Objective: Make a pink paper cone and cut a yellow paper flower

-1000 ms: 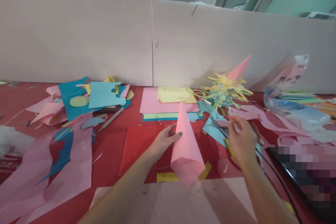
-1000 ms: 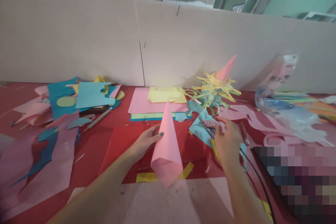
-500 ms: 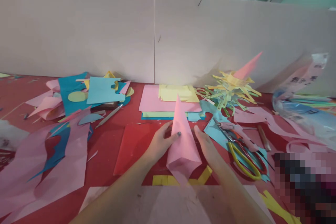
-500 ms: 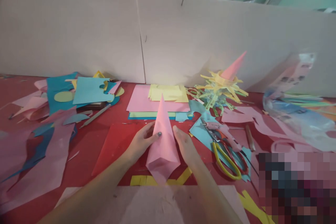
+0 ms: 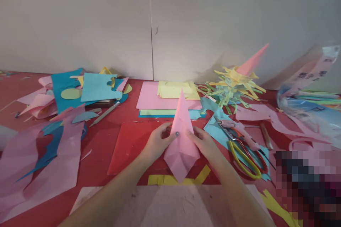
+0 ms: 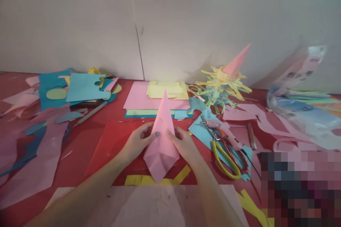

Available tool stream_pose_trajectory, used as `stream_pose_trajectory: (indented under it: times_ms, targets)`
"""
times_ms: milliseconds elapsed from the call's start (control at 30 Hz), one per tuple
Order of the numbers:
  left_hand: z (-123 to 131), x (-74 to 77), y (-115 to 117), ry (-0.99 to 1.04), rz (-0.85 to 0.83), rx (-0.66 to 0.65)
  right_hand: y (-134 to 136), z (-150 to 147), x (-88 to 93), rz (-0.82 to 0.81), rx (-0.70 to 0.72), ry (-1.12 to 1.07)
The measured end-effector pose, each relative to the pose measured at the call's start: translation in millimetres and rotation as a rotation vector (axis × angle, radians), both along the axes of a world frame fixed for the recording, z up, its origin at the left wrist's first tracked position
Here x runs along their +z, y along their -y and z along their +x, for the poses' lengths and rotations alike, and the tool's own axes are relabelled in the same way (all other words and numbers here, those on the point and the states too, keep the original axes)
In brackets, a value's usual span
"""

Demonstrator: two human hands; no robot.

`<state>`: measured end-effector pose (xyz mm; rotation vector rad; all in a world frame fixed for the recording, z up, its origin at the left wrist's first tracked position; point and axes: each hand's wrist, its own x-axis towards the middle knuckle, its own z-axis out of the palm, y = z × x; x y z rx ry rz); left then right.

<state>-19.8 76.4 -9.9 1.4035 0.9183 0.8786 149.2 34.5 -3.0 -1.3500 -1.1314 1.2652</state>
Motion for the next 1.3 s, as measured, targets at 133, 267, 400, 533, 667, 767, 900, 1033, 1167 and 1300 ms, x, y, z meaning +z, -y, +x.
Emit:
stream_pose_trajectory:
  times_ms: [133,267,400,533,667,767,900,1033,1167,1300]
  targets:
    - [0.4,-1.4,-0.8,-0.042,0.014,0.002,0.7,6.5,0.8,-0.056,0.071,-0.013]
    - [-3.7,1.0,-3.1,-0.083,-0.01,-0.042,0.5,9.5,-1.3,-0.07,0.064,-0.018]
    - [-14.5,5.2,-7.1,-0.161,-0.059,-0.212,-0.3,10.3,-2.8,-0.066,0.06,-0.023]
    - [-22.9,8.8,-6.7,-0.171,-0.07,-0.268,-0.6,11.7,-2.0,-0.045,0.096,0.026]
    - [-27.7,10.6,-2.4,-0.208,-0.064,-0.221,1.4,9.8,0.8,-0.027,0.169,0.077]
    - [-31.3,10.1,0.0,-0.238,-0.051,-0.179,4.4,7.2,1.8,-0.019,0.174,0.141]
    - [-33.9,8.8,0.6,-0.234,-0.063,-0.182,6.5,7.1,-0.7,-0.015,0.193,0.162]
    - [-33.6,6.9,0.9,-0.252,-0.058,-0.168,6.0,7.9,-3.2,-0.006,0.187,0.138]
    - [-33.9,5.7,2.1,-0.239,-0.06,-0.138,7.4,4.6,-2.2,-0.014,0.146,0.13]
    - [-35.6,7.6,3.0,-0.214,-0.102,-0.188,10.7,0.9,-0.4,-0.03,0.123,0.144]
